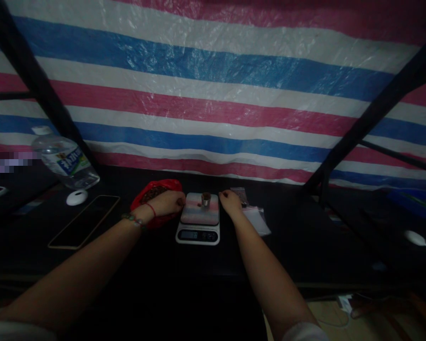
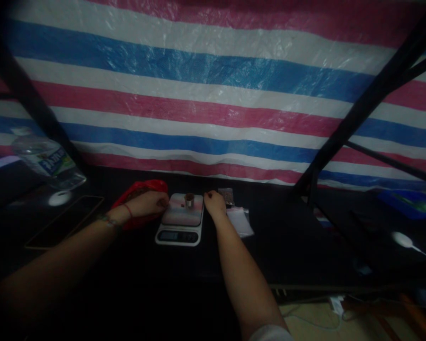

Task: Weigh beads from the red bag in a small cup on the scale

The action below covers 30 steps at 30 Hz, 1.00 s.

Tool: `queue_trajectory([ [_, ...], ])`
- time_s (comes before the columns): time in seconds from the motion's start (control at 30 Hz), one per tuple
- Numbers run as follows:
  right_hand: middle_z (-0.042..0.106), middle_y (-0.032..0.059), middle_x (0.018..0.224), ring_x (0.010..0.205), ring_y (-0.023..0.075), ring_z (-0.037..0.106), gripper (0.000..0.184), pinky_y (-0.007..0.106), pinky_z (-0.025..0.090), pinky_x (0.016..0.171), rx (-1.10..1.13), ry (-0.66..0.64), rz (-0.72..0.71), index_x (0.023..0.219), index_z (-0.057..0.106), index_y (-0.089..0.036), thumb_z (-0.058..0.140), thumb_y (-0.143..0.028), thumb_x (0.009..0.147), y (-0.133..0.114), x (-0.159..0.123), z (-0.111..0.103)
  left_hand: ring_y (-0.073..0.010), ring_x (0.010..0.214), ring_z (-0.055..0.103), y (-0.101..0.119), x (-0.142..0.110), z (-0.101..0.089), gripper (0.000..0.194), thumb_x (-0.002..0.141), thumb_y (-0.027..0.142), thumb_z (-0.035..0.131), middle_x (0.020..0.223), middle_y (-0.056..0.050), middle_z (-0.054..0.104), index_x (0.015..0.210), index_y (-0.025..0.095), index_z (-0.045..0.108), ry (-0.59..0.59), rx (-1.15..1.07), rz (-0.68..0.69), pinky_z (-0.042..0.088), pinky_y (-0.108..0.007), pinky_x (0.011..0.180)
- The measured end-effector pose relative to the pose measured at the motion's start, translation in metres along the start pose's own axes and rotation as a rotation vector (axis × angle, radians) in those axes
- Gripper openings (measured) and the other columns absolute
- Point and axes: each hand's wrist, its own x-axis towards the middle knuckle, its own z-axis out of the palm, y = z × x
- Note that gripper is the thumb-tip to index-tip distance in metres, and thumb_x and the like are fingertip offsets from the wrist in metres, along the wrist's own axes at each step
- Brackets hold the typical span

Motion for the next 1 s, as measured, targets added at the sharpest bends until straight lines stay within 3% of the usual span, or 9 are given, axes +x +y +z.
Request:
queue_trajectory([
  [0.13,0.071,0.0087,0.099,0.096,0.0211,0.065,0.032,0.028,0.045,0.081,0.007,-0.002,-0.004,0.098,0.069,-0.019,0.045,-0.037,0.088,0.0,0.0,0.0,-0.0183,0.076,0.065,-0.001,0.0,-0.008,0.02,0.07,0.019,0.051,0.082,-0.003,0.07,0.084,0.018,0.065,0.053,-0.009,-0.028,0.048,-0.025,0.07],
  [0.3,0.071,0.0091,0.1,0.097,0.0217,0.064,0.031,0.028,0.045,0.083,0.016,-0.005,-0.013,0.098,0.068,-0.018,0.045,-0.036,0.088,0.0,-0.001,0.0,-0.0167,0.084,0.065,0.011,0.008,-0.01,0.04,0.074,0.021,0.049,0.096,-0.003,0.07,0.112,0.019,0.061,0.113,-0.107,0.063,0.048,-0.023,0.076],
  [0.43,0.071,0.0088,0.1,0.097,0.0205,0.064,0.031,0.027,0.045,0.084,0.019,-0.006,-0.018,0.098,0.068,-0.018,0.044,-0.035,0.088,0.0,-0.001,-0.001,-0.0184,0.085,0.065,0.024,0.02,0.003,0.031,0.08,0.032,0.051,0.095,-0.004,0.072,0.101,0.02,0.07,0.062,-0.097,0.103,0.046,-0.024,0.075],
  [0.6,0.071,0.0085,0.101,0.099,0.0207,0.064,0.03,0.028,0.045,0.084,0.01,-0.005,-0.016,0.098,0.068,-0.019,0.045,-0.036,0.088,0.0,0.0,0.001,-0.0194,0.089,0.064,0.026,0.026,0.014,0.036,0.082,0.044,0.052,0.101,-0.004,0.072,0.102,0.022,0.071,0.117,-0.117,0.033,0.046,-0.024,0.075],
  [1.0,0.071,0.0083,0.1,0.097,0.0198,0.064,0.03,0.027,0.045,0.084,0.012,-0.018,-0.01,0.098,0.068,-0.019,0.045,-0.035,0.088,0.0,0.0,0.0,-0.018,0.087,0.065,0.028,0.023,0.02,0.025,0.08,0.037,0.055,0.095,-0.002,0.072,0.093,0.023,0.071,0.105,-0.104,0.044,0.046,-0.024,0.075],
])
